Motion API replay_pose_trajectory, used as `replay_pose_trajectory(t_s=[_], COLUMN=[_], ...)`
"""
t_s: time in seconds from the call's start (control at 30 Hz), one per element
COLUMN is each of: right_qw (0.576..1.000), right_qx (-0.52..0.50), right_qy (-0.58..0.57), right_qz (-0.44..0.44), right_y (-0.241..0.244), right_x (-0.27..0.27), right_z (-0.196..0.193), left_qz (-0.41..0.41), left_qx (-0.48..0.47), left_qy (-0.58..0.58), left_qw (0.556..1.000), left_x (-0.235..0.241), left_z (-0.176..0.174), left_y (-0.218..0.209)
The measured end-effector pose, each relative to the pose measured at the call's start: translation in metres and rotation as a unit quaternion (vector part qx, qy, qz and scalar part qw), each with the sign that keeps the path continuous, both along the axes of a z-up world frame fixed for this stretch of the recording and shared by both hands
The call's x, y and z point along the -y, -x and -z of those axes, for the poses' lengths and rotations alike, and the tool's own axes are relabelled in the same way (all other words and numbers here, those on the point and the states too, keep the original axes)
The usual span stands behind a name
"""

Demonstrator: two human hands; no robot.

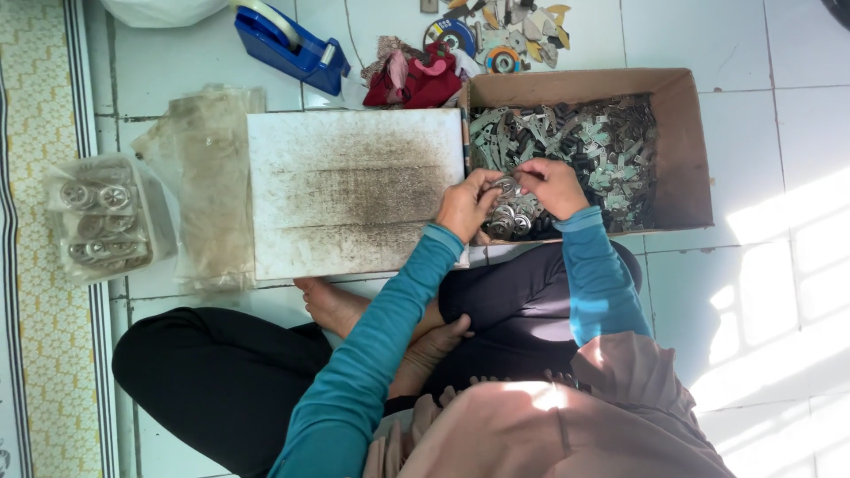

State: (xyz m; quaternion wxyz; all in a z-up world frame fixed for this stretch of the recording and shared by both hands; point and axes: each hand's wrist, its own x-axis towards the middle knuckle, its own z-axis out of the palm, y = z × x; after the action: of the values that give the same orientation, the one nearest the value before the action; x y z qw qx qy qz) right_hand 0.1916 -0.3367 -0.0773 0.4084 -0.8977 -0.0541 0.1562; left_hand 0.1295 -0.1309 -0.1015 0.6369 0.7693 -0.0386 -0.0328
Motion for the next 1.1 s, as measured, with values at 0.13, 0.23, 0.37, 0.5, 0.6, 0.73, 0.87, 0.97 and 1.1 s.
replay_pose_trajectory(t_s=[0.13,0.23,0.37,0.5,0.6,0.73,0.87,0.97,1.1], right_qw=[0.987,0.985,0.981,0.978,0.968,0.968,0.964,0.945,0.900], right_qx=[-0.007,0.021,0.047,0.041,0.050,0.043,0.149,0.244,0.396], right_qy=[-0.158,-0.174,-0.186,-0.203,-0.245,-0.247,-0.214,-0.201,-0.141], right_qz=[0.027,-0.003,0.019,0.021,0.029,0.010,-0.053,-0.086,-0.119], right_y=[0.011,0.018,0.025,0.034,0.039,0.040,0.030,0.015,-0.012], right_x=[-0.025,-0.034,-0.027,-0.030,-0.045,-0.092,-0.169,-0.232,-0.292], right_z=[-0.037,-0.039,-0.040,-0.043,-0.048,-0.054,-0.051,-0.044,-0.028], left_qz=[-0.039,-0.054,-0.041,-0.048,-0.077,-0.117,-0.172,-0.214,-0.236], left_qx=[-0.066,-0.075,-0.062,-0.031,-0.012,0.010,0.117,0.173,0.282], left_qy=[0.142,0.135,0.038,0.001,0.034,0.035,-0.099,-0.249,-0.475], left_qw=[0.987,0.987,0.997,0.998,0.996,0.992,0.973,0.929,0.799], left_x=[-0.015,-0.009,-0.010,-0.013,-0.023,-0.063,-0.136,-0.189,-0.248], left_z=[-0.002,-0.006,-0.039,-0.044,-0.032,-0.022,-0.036,-0.031,0.003], left_y=[0.010,0.006,0.009,0.017,0.016,0.011,0.019,0.007,-0.025])
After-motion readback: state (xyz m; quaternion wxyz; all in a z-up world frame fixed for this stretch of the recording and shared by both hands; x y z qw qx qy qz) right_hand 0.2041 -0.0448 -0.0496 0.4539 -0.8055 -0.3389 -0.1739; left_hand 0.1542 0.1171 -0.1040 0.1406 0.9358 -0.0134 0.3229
